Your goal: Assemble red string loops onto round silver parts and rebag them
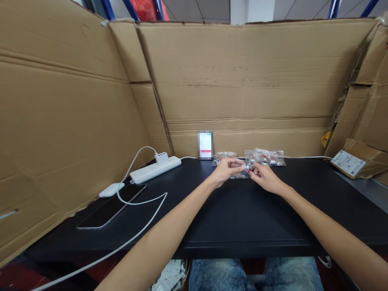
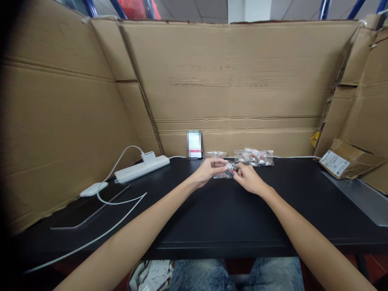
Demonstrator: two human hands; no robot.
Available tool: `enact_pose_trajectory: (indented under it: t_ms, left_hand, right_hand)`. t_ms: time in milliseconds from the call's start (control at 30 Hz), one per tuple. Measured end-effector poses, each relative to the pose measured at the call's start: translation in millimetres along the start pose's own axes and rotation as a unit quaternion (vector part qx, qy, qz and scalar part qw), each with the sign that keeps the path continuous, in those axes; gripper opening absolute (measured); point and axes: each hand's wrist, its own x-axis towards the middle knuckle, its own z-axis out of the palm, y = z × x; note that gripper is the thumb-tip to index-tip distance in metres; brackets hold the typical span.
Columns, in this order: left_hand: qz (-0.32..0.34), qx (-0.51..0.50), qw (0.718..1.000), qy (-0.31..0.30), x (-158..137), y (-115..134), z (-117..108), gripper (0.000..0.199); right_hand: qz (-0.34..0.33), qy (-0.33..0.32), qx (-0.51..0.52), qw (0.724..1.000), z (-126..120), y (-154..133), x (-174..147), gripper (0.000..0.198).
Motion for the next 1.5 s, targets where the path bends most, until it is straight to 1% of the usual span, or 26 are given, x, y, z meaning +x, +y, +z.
enact_pose_trajectory:
  t_ms: [100, 233, 333, 400, 500, 567, 667, 767, 833, 900, 967, 1033, 1133, 1300, 1500]
  left_hand:
    - [-0.028, -0.034, 0.999, 0.000, -1.5, -0.2, 2.4, 0.035]
    - [-0.076, -0.107, 0.991, -0.012, -5.5, 2.0, 8.4, 0.032]
    - [-0.097, -0.166, 0.981, -0.034, -8.4, 5.9, 12.1, 0.029]
    - [-0.114, -0.201, 0.971, -0.062, -9.4, 9.1, 12.9, 0.029]
    - [-0.113, -0.235, 0.960, -0.101, -9.1, 12.7, 12.6, 0.034]
    - [-0.092, -0.246, 0.960, -0.097, -8.1, 13.4, 12.8, 0.037]
    - [-0.050, -0.235, 0.969, -0.055, -6.5, 12.7, 14.7, 0.035]
    - [-0.003, -0.196, 0.980, -0.025, -6.0, 12.2, 16.5, 0.028]
    - [0.013, -0.157, 0.988, 0.000, -6.4, 13.2, 17.2, 0.024]
    - [0.013, -0.113, 0.993, 0.019, -7.3, 15.6, 17.5, 0.025]
    - [0.007, -0.085, 0.996, 0.020, -8.2, 18.4, 17.7, 0.029]
    - [0.002, -0.075, 0.997, 0.015, -8.5, 19.5, 17.7, 0.032]
    - [-0.008, -0.067, 0.997, 0.022, -7.5, 15.9, 18.8, 0.031]
    - [-0.029, -0.086, 0.995, 0.036, -6.9, 4.9, 24.7, 0.033]
    - [-0.051, -0.093, 0.994, 0.031, -11.8, 3.4, 31.0, 0.033]
  right_hand:
    - [0.006, -0.025, 0.020, 0.999, -1.4, 1.9, 0.1, 0.020]
    - [0.014, -0.056, 0.036, 0.998, -8.1, 2.8, -0.6, 0.020]
    - [0.014, -0.069, 0.036, 0.997, -14.0, 4.4, -1.3, 0.020]
    - [0.017, -0.067, 0.033, 0.997, -16.3, 6.4, -1.3, 0.020]
    - [0.024, -0.052, 0.035, 0.998, -17.3, 8.2, -0.1, 0.021]
    - [0.031, -0.040, 0.047, 0.998, -17.3, 7.2, 1.1, 0.023]
    - [0.041, -0.032, 0.079, 0.995, -16.9, 3.2, 2.4, 0.027]
    - [0.051, -0.034, 0.129, 0.990, -15.5, 0.8, 2.9, 0.030]
    - [0.057, -0.037, 0.154, 0.986, -14.0, 2.2, 3.1, 0.030]
    - [0.061, -0.035, 0.156, 0.985, -12.6, 5.7, 3.4, 0.030]
    - [0.063, -0.027, 0.145, 0.987, -11.9, 10.0, 3.6, 0.031]
    - [0.066, -0.023, 0.136, 0.988, -12.1, 13.1, 3.7, 0.032]
    - [0.070, -0.031, 0.139, 0.987, -13.7, 13.5, 3.5, 0.034]
    - [0.083, -0.084, 0.172, 0.978, -17.2, 9.6, 1.8, 0.036]
    - [0.087, -0.122, 0.182, 0.972, -20.2, 13.0, 0.2, 0.036]
